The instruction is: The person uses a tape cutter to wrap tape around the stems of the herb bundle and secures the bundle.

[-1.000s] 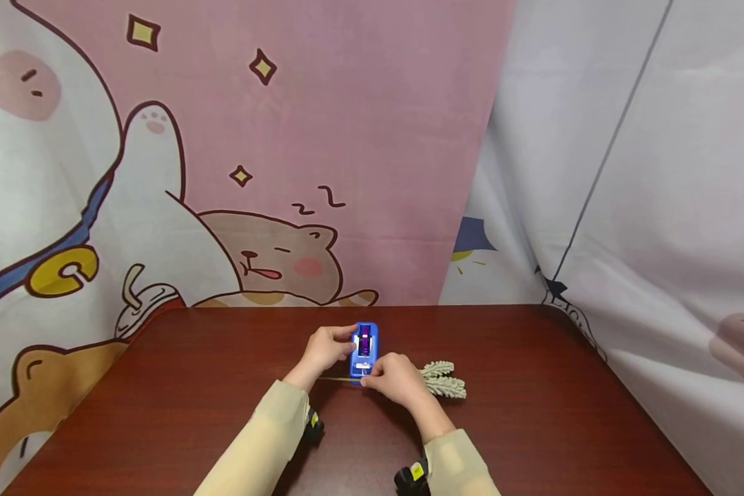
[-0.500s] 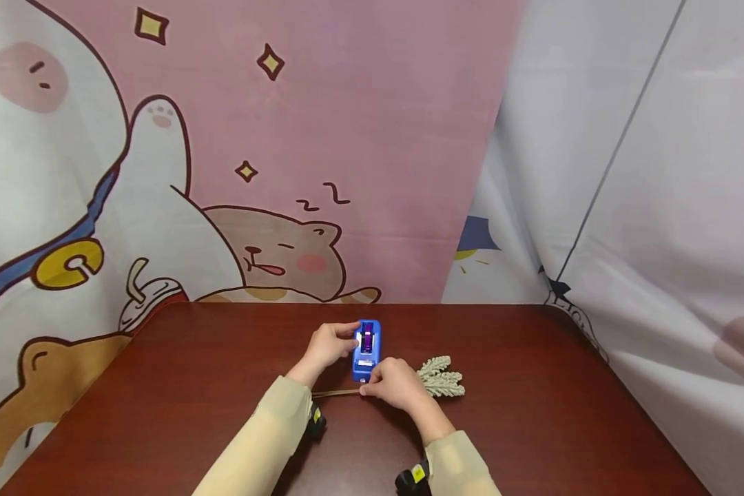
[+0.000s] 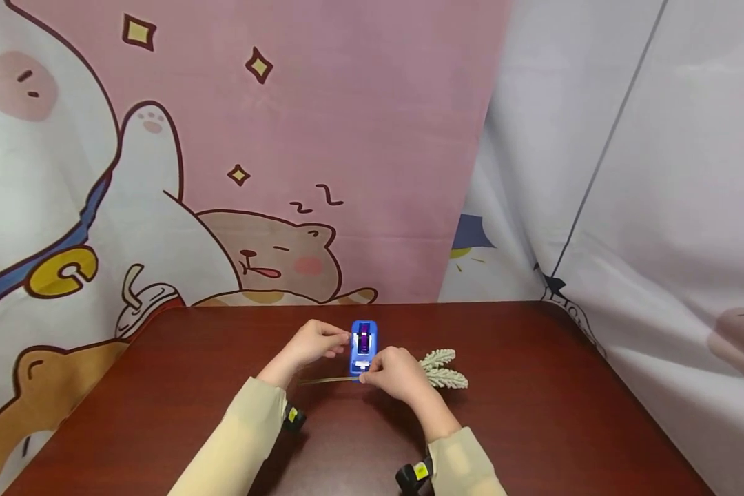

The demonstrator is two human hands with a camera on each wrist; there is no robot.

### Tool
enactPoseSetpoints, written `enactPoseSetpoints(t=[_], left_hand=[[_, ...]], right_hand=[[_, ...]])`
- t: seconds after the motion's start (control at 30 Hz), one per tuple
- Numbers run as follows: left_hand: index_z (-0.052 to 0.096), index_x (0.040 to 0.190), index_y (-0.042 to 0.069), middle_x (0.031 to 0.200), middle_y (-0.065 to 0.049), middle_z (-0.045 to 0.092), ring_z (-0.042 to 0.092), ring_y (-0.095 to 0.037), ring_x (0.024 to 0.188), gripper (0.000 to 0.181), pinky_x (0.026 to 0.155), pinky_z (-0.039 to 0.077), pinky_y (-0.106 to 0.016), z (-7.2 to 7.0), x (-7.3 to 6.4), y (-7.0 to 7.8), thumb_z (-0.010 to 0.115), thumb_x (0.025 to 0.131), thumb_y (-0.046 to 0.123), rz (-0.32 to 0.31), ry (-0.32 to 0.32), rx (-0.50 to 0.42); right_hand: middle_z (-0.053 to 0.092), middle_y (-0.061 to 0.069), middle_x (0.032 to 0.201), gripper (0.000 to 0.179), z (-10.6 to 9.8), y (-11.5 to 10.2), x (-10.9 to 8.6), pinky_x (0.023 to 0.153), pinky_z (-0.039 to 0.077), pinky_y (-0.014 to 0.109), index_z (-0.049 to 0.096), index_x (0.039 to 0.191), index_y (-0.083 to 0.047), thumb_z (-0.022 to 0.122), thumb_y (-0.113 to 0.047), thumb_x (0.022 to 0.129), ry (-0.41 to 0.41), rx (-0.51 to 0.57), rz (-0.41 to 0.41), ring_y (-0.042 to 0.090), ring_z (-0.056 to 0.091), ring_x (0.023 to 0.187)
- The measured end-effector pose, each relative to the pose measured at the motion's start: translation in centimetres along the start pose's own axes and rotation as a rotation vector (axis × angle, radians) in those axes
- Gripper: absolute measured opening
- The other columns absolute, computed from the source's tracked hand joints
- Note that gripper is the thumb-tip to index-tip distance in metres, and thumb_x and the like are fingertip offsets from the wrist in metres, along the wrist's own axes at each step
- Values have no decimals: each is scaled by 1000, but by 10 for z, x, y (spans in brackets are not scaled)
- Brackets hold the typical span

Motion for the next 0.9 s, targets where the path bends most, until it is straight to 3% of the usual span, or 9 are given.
enactPoseSetpoints(t=[0.2,0.4,0.6,0.73,0.9], left_hand=[[73,101,-6,92,-18,72,70,-30,80,23,72,56,-37,-4,-21,-2,66,93,14,-24,-167,-61],[75,93,-5,79,-17,70,66,-37,77,21,71,56,-43,0,-34,-2,66,92,14,32,-234,19],[75,95,-3,81,-17,70,63,-28,67,20,60,52,-34,8,-37,-1,65,92,14,78,-258,83],[76,98,1,82,-15,71,53,-16,58,16,52,43,-26,11,-37,-5,66,90,11,78,-228,96],[77,99,6,83,-10,72,46,-9,60,15,55,36,-26,11,-38,-5,66,89,7,104,-189,122]], right_hand=[[52,-11,55,24,-7,-2,0,46,34,26,67,62,-15,79,-26,80,26,-16,47,7,41,52],[51,-10,55,24,-8,-2,-1,46,33,27,67,62,-14,78,-25,81,34,-13,82,9,41,52],[50,-9,53,26,-8,1,-1,46,33,28,67,62,-13,78,-27,80,46,-27,113,9,41,51],[51,-9,55,26,-8,2,1,47,34,27,65,62,-16,78,-27,80,56,-27,101,9,42,52],[55,-10,60,21,-9,2,2,49,36,27,68,65,-15,78,-25,80,66,-2,63,9,44,55]])
Point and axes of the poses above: each hand's wrist, its own x-axis towards the middle knuckle, its own z-axis out of the palm, y = z × x, the point moved 5 cm from there along x, towards the middle knuckle
